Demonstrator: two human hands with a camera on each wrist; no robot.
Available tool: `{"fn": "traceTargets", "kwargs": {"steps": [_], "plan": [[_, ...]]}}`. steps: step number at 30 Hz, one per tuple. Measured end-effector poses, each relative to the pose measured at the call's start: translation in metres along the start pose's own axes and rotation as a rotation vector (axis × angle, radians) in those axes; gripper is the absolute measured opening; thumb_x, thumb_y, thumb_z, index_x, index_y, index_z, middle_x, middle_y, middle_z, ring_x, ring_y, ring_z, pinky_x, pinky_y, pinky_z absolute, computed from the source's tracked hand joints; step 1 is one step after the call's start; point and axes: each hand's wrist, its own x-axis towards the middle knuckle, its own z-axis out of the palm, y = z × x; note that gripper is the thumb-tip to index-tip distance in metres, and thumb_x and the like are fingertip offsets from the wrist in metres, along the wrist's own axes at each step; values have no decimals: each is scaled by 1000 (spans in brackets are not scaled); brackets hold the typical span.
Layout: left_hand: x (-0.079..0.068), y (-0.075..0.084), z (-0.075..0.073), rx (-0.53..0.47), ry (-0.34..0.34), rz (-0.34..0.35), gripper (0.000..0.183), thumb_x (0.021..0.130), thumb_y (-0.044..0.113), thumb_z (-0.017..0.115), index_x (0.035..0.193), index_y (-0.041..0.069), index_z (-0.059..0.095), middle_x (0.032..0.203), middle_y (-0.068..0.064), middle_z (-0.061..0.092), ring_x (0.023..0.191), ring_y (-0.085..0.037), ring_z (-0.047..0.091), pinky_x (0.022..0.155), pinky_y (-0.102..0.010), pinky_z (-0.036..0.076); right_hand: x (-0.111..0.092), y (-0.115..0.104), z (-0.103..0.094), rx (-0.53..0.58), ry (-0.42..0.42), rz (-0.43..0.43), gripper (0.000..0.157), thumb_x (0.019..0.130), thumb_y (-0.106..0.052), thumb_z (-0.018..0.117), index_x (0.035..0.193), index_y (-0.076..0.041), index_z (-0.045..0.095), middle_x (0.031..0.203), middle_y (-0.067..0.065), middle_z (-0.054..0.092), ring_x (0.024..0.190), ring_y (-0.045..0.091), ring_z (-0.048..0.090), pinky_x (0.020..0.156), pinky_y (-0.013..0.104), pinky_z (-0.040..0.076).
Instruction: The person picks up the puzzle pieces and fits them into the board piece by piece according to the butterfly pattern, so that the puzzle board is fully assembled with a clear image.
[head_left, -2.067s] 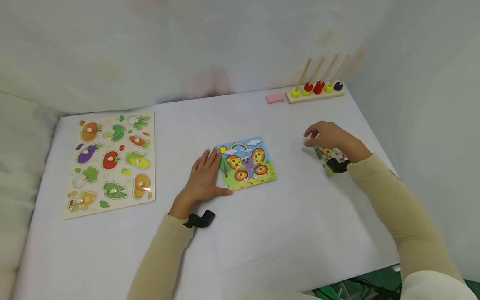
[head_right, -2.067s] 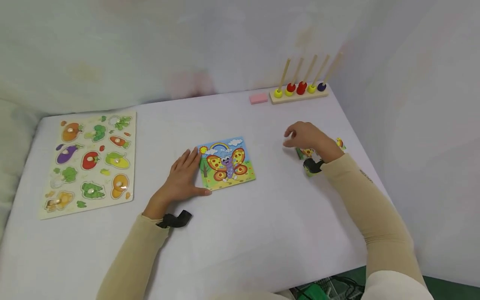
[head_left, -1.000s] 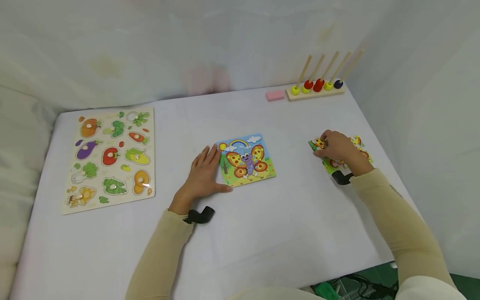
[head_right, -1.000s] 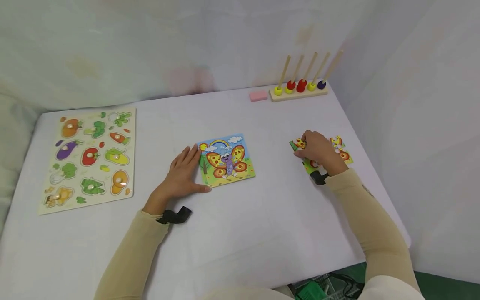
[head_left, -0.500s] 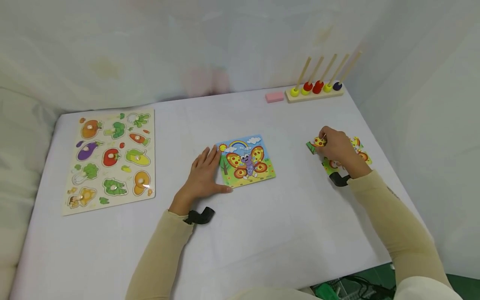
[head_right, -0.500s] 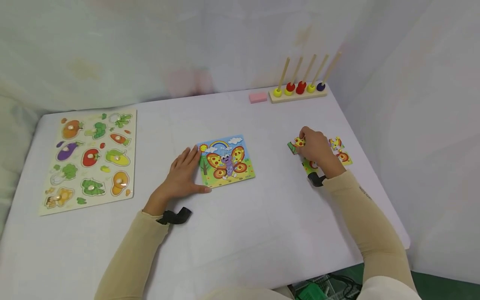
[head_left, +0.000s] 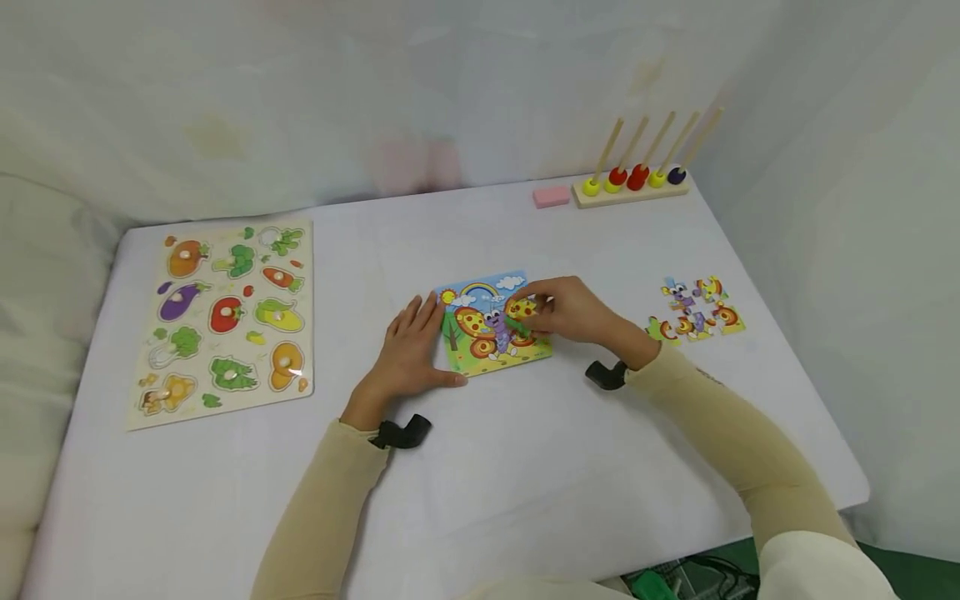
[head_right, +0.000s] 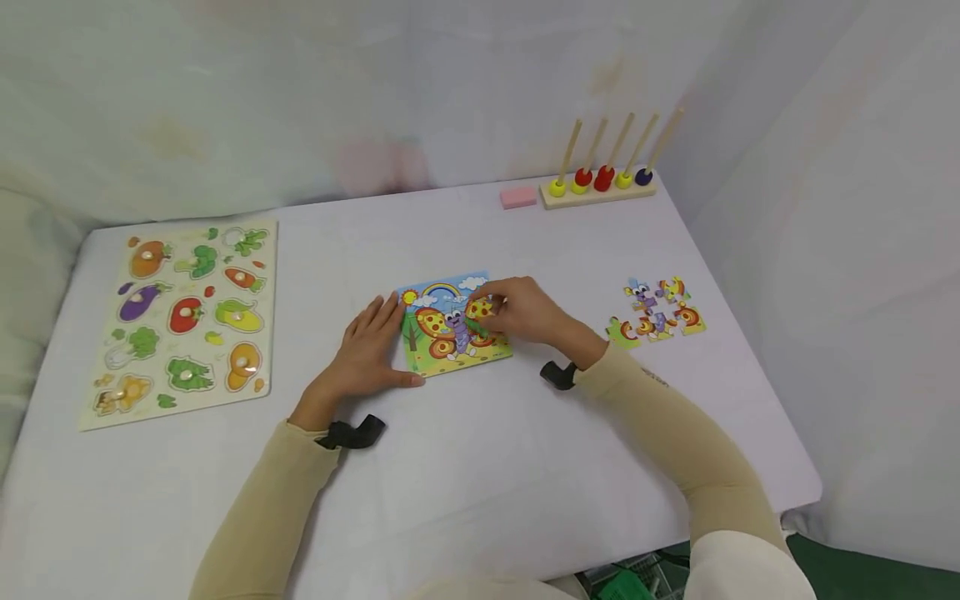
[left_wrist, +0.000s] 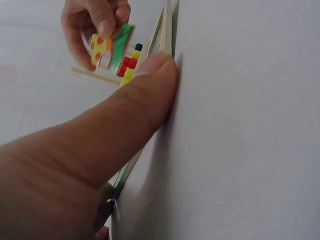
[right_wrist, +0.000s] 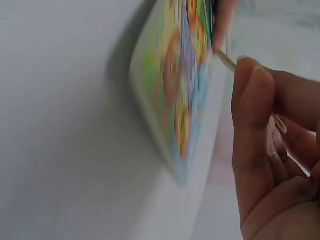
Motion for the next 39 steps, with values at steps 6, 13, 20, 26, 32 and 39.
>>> {"fn": "traceTargets", "kwargs": {"steps": [6,13,20,26,32,39], "plan": [[1,2,3,4,0,20,123,68,62,77,155,5,9,163,-9,1,150,-32,-5,117,-57,6,25,-15,38,68,-61,12,43,78,-23,81,116,-11,62,82,1,64,67,9,63,63,26,50],[2,4,2,17,1,18,122,68,64,76,155,7,11,163,-8,1,150,-31,-5,118,-55,7,37,-19,64,-27,-6,55,47,77,-35,81,111,-13,58,70,-2,60,58,9,57,55,24,46],[0,3,1,20,8,18,122,69,63,76,155,6,11,163,-9,2,150,-31,-4,117,-55,7,39,-26,69,-236,3,61,52,78,-46,77,114,-12,62,66,-3,61,58,11,54,52,25,41],[-2,2,1,9,22,28,120,69,61,76,154,6,12,163,-9,4,150,-31,-3,118,-55,8,40,-26,72,-276,-7,75,62,78,-49,75,125,-11,61,66,-5,62,58,9,54,51,23,39],[-3,1,1,11,23,21,120,69,61,76,154,6,13,163,-9,3,150,-31,-3,118,-54,8,40,-24,72,-180,3,83,55,83,-39,74,128,-10,61,58,-2,58,49,10,51,46,23,34],[-3,-1,1,8,22,11,121,69,61,76,155,7,12,163,-8,2,150,-30,-4,118,-53,7,38,-24,73,-188,24,6,38,88,-30,70,120,-8,69,61,-4,61,51,6,52,48,21,37]]}}
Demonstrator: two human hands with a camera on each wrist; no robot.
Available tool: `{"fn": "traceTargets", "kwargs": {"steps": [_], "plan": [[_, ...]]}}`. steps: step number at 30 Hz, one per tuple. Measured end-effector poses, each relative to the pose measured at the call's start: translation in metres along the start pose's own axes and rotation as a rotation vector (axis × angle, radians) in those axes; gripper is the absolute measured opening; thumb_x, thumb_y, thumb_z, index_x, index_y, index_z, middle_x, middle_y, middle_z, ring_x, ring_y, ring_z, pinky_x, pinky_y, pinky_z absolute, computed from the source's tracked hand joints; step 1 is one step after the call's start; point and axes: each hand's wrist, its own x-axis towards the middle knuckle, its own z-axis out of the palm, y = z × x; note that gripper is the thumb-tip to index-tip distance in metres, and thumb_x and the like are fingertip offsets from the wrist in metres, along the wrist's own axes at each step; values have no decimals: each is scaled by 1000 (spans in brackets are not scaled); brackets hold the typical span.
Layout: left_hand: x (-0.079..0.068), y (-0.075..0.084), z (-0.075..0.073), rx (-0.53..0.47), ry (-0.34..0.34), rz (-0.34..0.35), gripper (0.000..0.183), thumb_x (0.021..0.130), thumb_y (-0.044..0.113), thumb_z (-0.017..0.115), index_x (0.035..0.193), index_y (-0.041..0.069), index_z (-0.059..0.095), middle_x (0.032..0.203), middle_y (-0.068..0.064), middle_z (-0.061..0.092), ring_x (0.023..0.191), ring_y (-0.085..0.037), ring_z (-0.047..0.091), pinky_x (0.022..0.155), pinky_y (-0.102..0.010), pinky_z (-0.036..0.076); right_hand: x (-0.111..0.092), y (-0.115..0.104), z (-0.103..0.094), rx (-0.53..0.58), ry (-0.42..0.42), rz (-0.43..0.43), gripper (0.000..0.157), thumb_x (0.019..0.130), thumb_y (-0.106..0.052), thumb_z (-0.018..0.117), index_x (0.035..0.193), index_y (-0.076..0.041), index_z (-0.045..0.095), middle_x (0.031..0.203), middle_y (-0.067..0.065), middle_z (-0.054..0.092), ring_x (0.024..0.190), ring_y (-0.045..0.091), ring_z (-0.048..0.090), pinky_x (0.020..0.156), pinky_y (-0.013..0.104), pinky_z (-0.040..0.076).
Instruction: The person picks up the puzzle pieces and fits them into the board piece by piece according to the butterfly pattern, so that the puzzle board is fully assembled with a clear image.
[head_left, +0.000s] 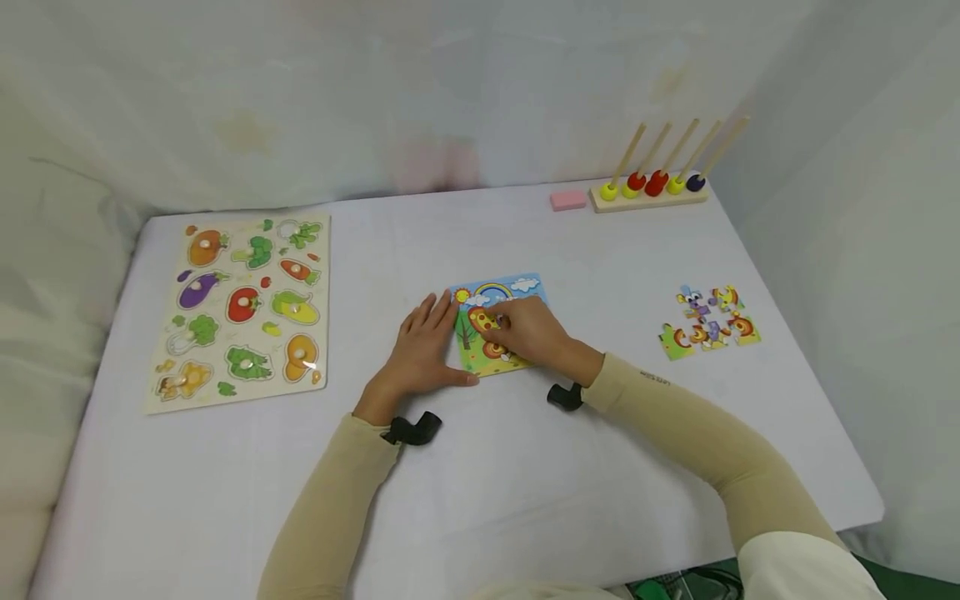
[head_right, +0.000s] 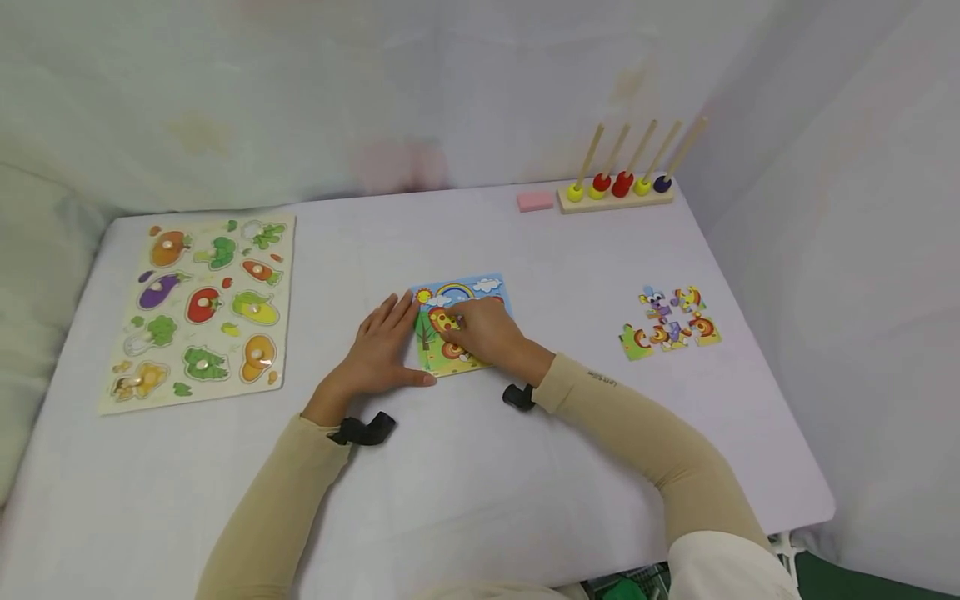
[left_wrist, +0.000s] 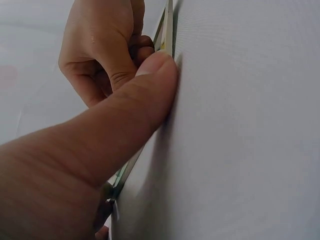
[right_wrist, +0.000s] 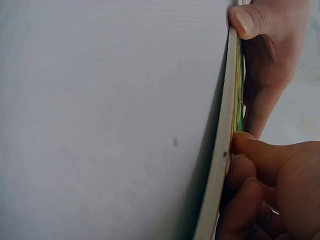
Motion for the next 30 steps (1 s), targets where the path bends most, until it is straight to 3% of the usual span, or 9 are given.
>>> {"fn": "traceTargets", "kwargs": {"steps": [4,9,15,21,25,30], "plan": [[2,2,1,-1,-10,6,121,69,62,76,155,7,12,163,-8,2,150,-30,-4,119,-53,7,-2,-1,-1,-104,-17,-36,33,91,-31,65,114,-8,72,65,-2,67,54,6,53,49,20,37],[4,4,0,8,-17,14,121,69,62,76,155,6,12,163,-8,2,150,-31,-4,118,-53,7,-4,-3,-3,-213,-45,-66,33,95,-32,61,112,-6,73,86,5,75,62,7,57,51,18,37],[6,5,-1,16,-17,18,121,68,62,76,155,6,12,163,-9,2,150,-31,-4,118,-54,8,-4,1,-9,-141,-79,-36,37,94,-34,62,120,-9,69,84,3,74,63,8,55,54,21,36],[5,5,2,29,-38,10,123,68,64,76,155,6,11,163,-8,1,150,-32,-4,118,-54,8,-17,20,-27,2,-153,-31,42,94,-36,61,128,-12,63,74,-2,66,61,8,52,57,23,39],[5,5,2,46,-34,1,124,67,65,75,155,6,10,163,-8,0,150,-32,-5,118,-54,8,-31,39,-54,-5,-46,54,33,95,-27,61,122,-10,66,78,1,63,69,15,53,62,29,43],[4,2,0,41,-28,-25,124,67,65,75,155,7,9,163,-7,-1,150,-31,-6,118,-54,6,-47,78,-95,-142,93,208,26,93,-13,62,116,-3,67,99,14,66,93,29,57,84,43,47]]}}
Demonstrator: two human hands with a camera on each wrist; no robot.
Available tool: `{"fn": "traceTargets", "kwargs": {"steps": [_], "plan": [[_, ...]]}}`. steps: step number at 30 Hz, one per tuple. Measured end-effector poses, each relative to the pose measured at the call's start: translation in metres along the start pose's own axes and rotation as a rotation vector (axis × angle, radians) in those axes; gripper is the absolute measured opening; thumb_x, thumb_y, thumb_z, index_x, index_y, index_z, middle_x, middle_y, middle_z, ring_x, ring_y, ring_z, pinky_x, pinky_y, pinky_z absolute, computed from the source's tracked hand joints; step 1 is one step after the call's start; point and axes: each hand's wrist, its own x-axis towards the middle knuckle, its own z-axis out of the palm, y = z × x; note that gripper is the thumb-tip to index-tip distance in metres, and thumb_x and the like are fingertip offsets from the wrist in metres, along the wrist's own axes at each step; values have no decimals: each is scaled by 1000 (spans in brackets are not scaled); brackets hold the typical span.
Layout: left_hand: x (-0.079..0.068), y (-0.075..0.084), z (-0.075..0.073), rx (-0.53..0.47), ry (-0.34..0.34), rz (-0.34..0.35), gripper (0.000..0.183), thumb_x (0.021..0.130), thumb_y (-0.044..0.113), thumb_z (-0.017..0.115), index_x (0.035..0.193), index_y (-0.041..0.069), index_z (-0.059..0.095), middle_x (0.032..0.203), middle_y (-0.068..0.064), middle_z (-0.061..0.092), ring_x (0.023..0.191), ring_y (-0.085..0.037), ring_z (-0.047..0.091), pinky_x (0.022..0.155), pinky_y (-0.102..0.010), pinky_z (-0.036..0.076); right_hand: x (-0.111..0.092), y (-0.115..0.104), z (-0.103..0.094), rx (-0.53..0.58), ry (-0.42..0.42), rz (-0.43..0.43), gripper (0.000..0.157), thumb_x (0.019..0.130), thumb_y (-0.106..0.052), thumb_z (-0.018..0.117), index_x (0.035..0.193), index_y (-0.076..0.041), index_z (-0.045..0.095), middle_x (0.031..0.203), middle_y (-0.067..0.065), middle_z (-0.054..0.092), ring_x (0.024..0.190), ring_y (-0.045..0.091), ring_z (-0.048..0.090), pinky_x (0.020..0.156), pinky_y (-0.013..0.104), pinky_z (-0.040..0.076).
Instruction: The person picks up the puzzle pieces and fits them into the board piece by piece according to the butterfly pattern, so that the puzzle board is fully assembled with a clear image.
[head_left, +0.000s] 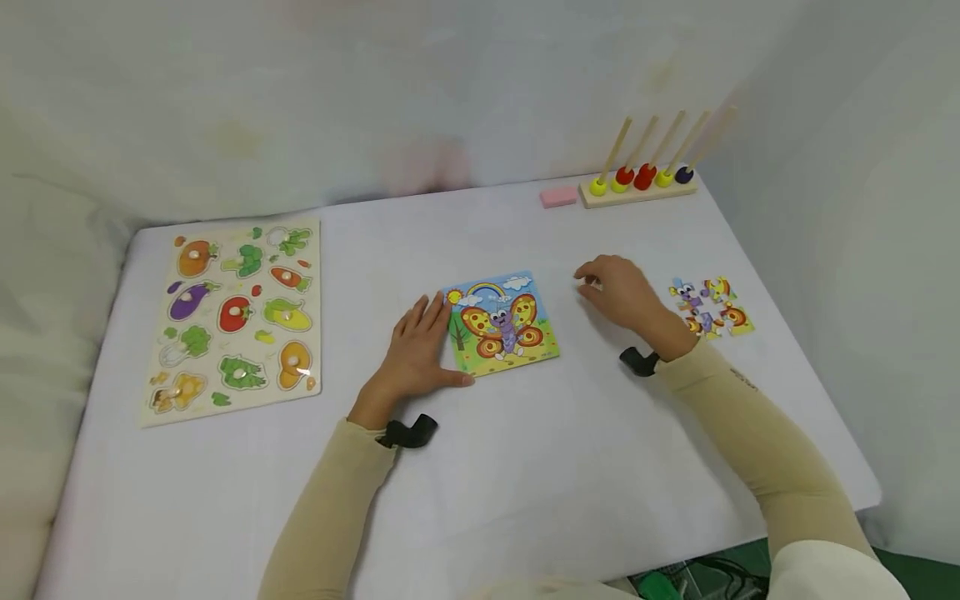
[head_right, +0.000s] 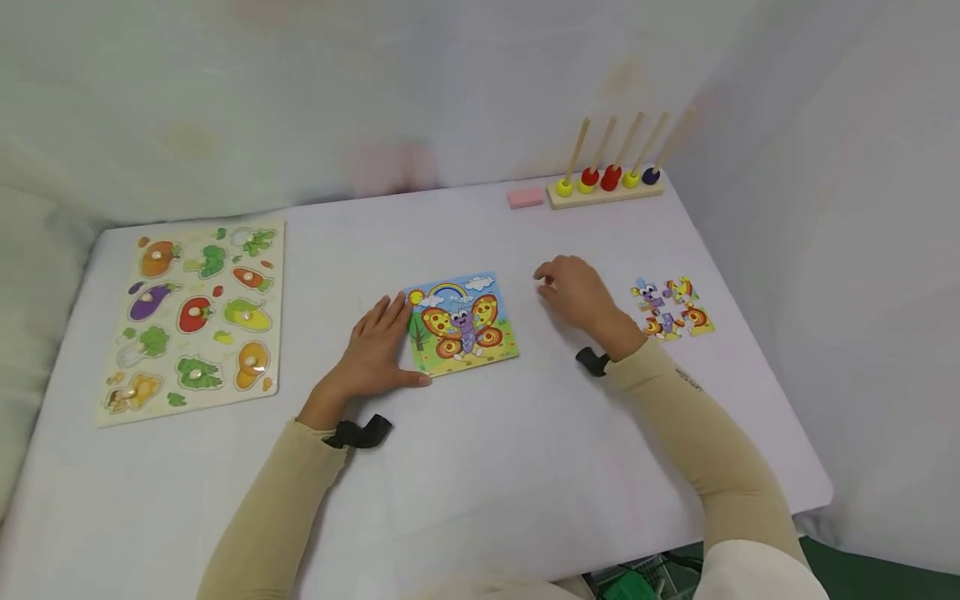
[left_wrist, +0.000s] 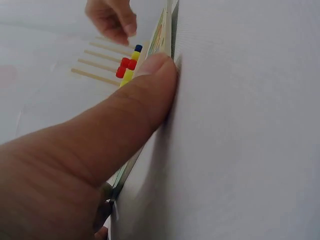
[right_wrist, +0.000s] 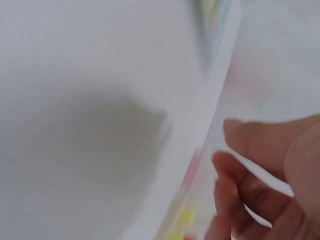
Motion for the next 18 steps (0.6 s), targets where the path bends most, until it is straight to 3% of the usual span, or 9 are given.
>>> {"fn": "traceTargets", "kwargs": {"steps": [5,10,13,18], "plan": [[-1,-2,0,-12,-3,-1,124,68,66,74,155,7,8,163,-7,-2,150,-31,-7,118,-54,6,-13,52,-28,-170,55,217,34,92,-16,61,120,3,61,113,29,59,106,47,49,88,59,42],[-3,-1,-1,-23,7,9,125,67,64,76,154,5,9,163,-9,1,150,-32,-5,118,-55,6,-31,87,-41,-245,-55,405,49,91,-32,61,121,7,56,114,33,53,104,53,44,81,64,42],[-4,1,-2,-33,13,18,125,67,63,76,154,4,10,163,-11,2,150,-33,-4,118,-56,6,-37,100,-43,-236,-108,438,54,88,-37,65,114,9,58,105,32,56,98,51,48,72,57,44],[-3,1,-2,-27,16,21,124,68,64,76,154,4,9,163,-10,2,150,-32,-4,118,-55,7,-39,107,-42,-208,-82,428,50,86,-35,69,103,11,60,97,31,61,86,46,55,60,47,47]]}}
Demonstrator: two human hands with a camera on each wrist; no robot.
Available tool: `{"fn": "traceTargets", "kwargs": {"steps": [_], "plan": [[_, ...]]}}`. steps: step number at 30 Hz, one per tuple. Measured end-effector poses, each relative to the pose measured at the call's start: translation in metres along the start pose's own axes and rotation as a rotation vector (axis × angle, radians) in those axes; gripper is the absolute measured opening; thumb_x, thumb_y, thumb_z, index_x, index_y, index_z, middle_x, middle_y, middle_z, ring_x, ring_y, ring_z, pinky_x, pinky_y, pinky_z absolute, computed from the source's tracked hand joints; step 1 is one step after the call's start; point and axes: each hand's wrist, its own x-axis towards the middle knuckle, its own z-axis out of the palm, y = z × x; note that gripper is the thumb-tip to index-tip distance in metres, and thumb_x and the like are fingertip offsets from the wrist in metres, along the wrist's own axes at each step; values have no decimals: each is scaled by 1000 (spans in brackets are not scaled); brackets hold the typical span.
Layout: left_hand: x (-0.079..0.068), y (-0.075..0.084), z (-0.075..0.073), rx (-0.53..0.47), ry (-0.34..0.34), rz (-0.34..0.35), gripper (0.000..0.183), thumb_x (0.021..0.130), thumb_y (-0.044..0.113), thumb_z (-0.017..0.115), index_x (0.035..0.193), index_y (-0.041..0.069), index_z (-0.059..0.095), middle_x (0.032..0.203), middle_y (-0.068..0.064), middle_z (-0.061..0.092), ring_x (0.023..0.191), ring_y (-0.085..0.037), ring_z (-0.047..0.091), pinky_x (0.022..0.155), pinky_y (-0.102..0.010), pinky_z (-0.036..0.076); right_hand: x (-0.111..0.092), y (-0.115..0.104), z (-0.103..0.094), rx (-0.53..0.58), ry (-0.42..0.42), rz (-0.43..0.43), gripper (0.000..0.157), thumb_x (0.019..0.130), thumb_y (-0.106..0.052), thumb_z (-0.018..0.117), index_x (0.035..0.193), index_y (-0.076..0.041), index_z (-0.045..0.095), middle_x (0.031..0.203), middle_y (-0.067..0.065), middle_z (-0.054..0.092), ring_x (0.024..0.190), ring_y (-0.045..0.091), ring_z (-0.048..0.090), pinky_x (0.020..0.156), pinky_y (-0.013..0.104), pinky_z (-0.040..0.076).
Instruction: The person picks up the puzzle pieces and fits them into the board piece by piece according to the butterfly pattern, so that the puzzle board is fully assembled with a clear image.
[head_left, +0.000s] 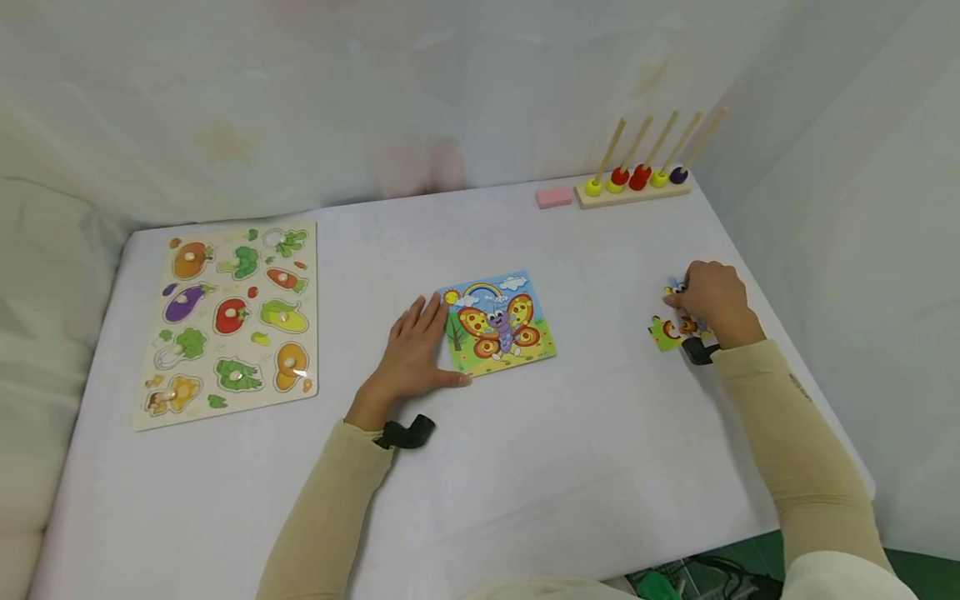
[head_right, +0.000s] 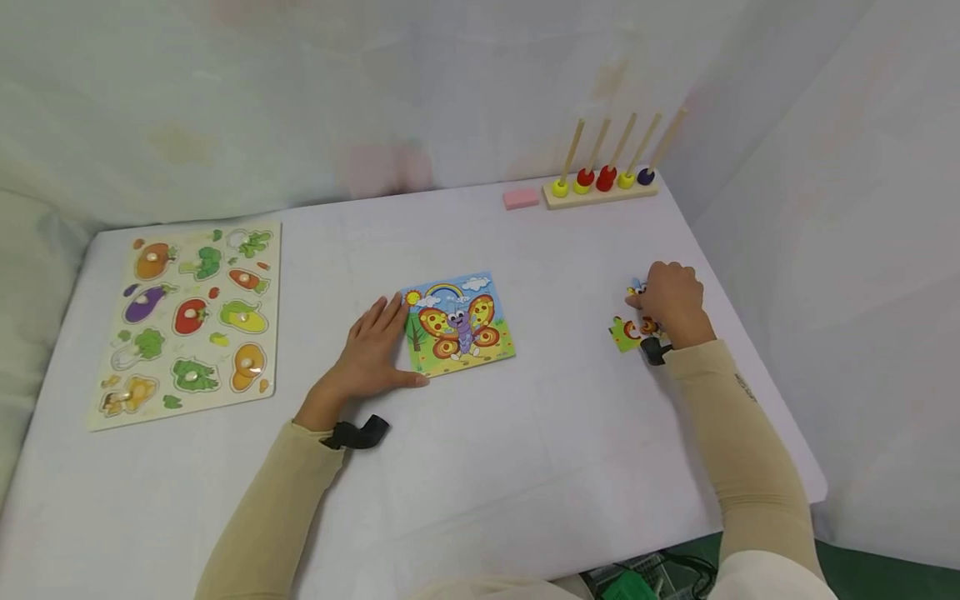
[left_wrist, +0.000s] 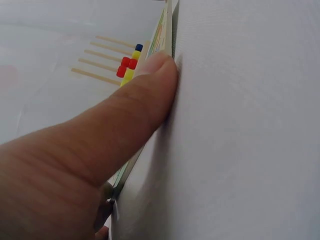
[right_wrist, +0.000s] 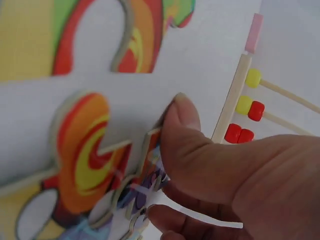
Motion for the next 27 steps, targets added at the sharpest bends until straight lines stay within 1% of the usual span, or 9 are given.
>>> {"fn": "traceTargets", "kwargs": {"steps": [3,6,8,12,15,19,23,25,27], "plan": [[0,-1,1,4,-5,-2,124,68,64,75,154,5,9,163,-10,1,150,-32,-5,118,-55,6,2,-1,2,19,10,-16,42,87,-29,69,97,10,58,93,29,60,84,44,53,60,47,46],[1,-1,1,4,-13,-6,124,68,64,75,155,6,8,163,-9,0,150,-31,-5,118,-54,5,5,-3,6,20,23,-18,38,88,-25,66,102,8,52,93,29,58,85,45,51,63,49,45],[1,-1,1,6,-13,-6,124,68,64,75,155,6,8,163,-8,-1,150,-31,-5,118,-55,5,6,-4,7,18,30,-19,42,89,-24,65,109,8,47,96,33,57,87,49,51,66,53,45],[1,-2,1,15,-17,-18,124,68,65,75,155,7,8,163,-7,-2,150,-30,-6,119,-54,5,8,-8,7,26,33,2,56,89,-26,65,124,10,40,103,41,56,91,55,53,70,57,47],[1,-1,0,7,-15,-19,125,67,65,75,155,7,8,163,-8,-1,150,-31,-6,118,-55,5,9,-7,6,50,7,26,57,90,-27,65,124,12,43,107,40,55,96,56,50,75,58,46],[0,0,0,-1,-10,-14,125,67,64,76,155,6,8,163,-9,1,150,-32,-5,118,-56,6,7,-6,8,74,28,22,46,91,-26,62,116,12,53,110,37,49,104,54,41,81,60,42],[0,1,-1,0,-14,-14,125,68,64,75,155,6,8,163,-8,0,150,-31,-6,118,-55,5,-4,-16,6,120,121,-49,30,95,-19,55,106,9,60,103,33,54,93,48,50,73,55,44],[0,1,-1,-5,-14,-15,124,68,64,76,155,6,8,163,-8,0,150,-31,-6,118,-55,5,-11,-27,3,157,161,-101,26,97,-17,52,102,5,63,95,27,62,80,40,57,64,48,46],[0,1,-1,-4,-13,-15,124,68,64,75,155,6,8,163,-8,0,150,-31,-6,119,-54,5,-18,-42,1,214,178,-156,23,98,-19,52,105,1,63,89,21,66,68,30,58,57,40,44]]}}
